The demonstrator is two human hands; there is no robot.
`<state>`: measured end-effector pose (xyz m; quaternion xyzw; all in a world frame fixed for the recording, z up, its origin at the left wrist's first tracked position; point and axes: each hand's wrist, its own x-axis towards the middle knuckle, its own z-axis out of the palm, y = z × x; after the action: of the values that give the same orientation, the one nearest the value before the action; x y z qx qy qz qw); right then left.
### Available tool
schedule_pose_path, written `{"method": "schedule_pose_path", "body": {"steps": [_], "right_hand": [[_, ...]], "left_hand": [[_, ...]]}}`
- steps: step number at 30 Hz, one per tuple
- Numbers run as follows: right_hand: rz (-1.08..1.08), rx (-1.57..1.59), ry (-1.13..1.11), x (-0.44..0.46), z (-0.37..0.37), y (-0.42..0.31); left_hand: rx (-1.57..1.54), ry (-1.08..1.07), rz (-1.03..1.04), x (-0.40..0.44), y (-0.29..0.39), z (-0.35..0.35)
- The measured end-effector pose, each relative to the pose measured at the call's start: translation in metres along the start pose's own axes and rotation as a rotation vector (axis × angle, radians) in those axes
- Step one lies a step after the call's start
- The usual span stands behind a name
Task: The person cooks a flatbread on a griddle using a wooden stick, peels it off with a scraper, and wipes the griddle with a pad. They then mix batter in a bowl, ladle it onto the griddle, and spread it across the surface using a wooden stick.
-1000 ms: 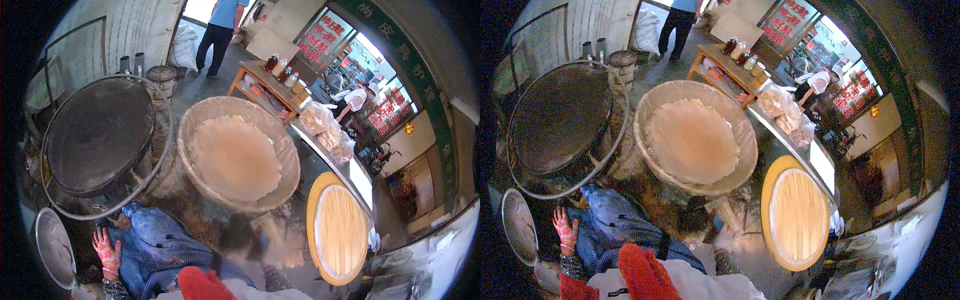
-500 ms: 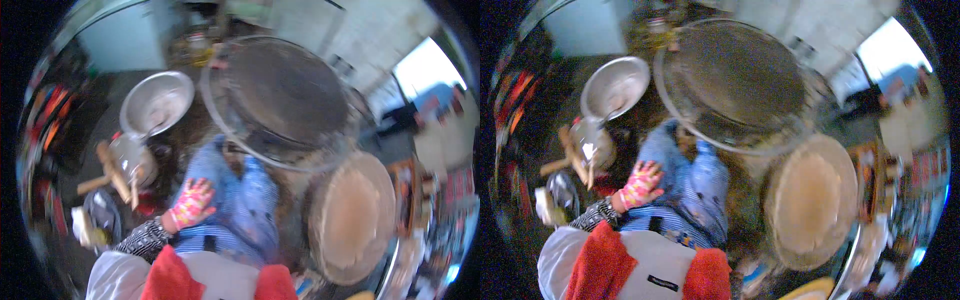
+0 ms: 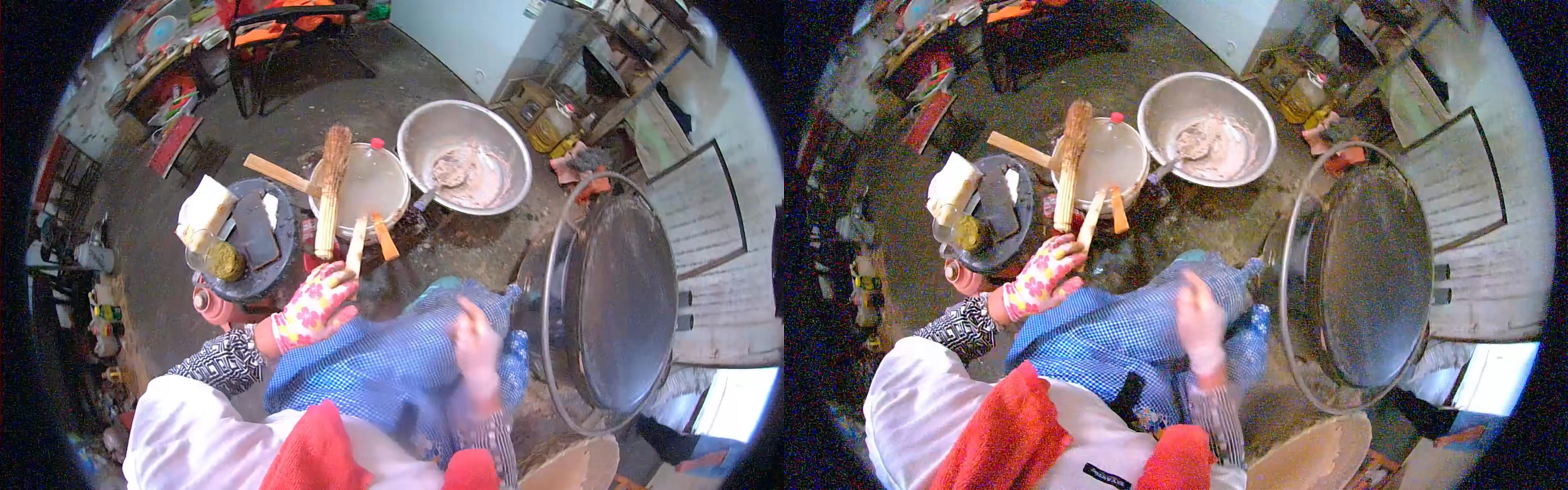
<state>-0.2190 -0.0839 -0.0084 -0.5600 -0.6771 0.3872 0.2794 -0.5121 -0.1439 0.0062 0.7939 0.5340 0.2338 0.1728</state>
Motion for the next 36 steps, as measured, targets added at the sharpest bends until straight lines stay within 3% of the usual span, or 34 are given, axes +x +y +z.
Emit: {"method": "schedule_pose_path", "body": {"steps": [1,4,7,8,10,12,15,16,18,19,20,22,23,24,25,26,27,29,33,35,36], "right_hand": [[0.074,0.208,-0.134,0.024,0.029,-0.004],[-0.159,0.248,-0.155,0.091,0.137,0.008],[-0.055,0.186,-0.103,0.102,0.153,-0.010],[-0.003,0.101,-0.037,0.101,0.147,-0.019],[0.015,0.220,0.029,0.081,0.095,-0.056],[-0.087,0.227,0.152,0.060,0.040,-0.069],[0.134,0.449,0.315,0.018,-0.051,-0.115],[0.022,0.307,0.384,0.006,-0.072,-0.115],[-0.016,0.481,0.477,-0.021,-0.097,-0.089],[0.053,0.715,0.477,-0.029,-0.105,-0.087],[0.048,0.706,0.487,-0.036,-0.104,-0.083],[0.210,0.679,0.336,-0.043,-0.091,-0.075],[0.244,0.684,0.137,-0.040,-0.086,-0.074],[0.436,0.844,0.088,-0.033,-0.072,-0.081],[0.549,0.809,-0.065,-0.019,-0.062,-0.079],[0.655,0.771,-0.222,-0.001,-0.049,-0.073],[0.569,0.686,-0.197,0.017,-0.032,-0.074],[0.451,0.566,-0.171,0.058,-0.001,-0.072],[0.392,0.563,-0.210,0.127,0.051,-0.071],[0.438,0.596,-0.292,0.145,0.072,-0.077],[0.158,0.303,-0.227,0.150,0.092,-0.056]], "left_hand": [[0.005,0.005,-0.006,-0.005,-0.005,0.005],[-0.122,0.046,-0.019,-0.010,-0.002,0.016],[-0.108,0.077,-0.040,-0.003,0.001,0.018],[-0.099,0.090,-0.039,0.000,0.000,0.018],[-0.142,0.099,-0.008,0.004,-0.010,0.014],[-0.221,0.160,0.037,0.008,-0.024,0.019],[-0.304,0.383,-0.073,0.034,-0.049,0.017],[-0.160,0.451,-0.199,0.042,-0.064,0.023],[0.043,0.527,-0.438,0.061,-0.106,0.041],[0.099,0.536,-0.553,0.071,-0.130,0.050],[0.070,0.490,-0.649,0.079,-0.159,0.063],[0.072,0.364,-0.804,0.093,-0.194,0.076],[0.068,0.362,-0.795,0.100,-0.203,0.077],[-0.076,0.235,-0.942,0.108,-0.198,0.064],[-0.218,0.102,-1.085,0.113,-0.195,0.057],[-0.225,0.138,-1.104,0.116,-0.194,0.056],[-0.218,0.139,-1.104,0.114,-0.193,0.060],[-0.225,0.434,-0.691,0.095,-0.191,0.065],[-0.206,0.356,-0.320,0.056,-0.105,0.022],[-0.083,0.230,-0.234,0.031,-0.083,0.022],[-0.003,0.157,-0.215,0.030,-0.064,0.011]]}}
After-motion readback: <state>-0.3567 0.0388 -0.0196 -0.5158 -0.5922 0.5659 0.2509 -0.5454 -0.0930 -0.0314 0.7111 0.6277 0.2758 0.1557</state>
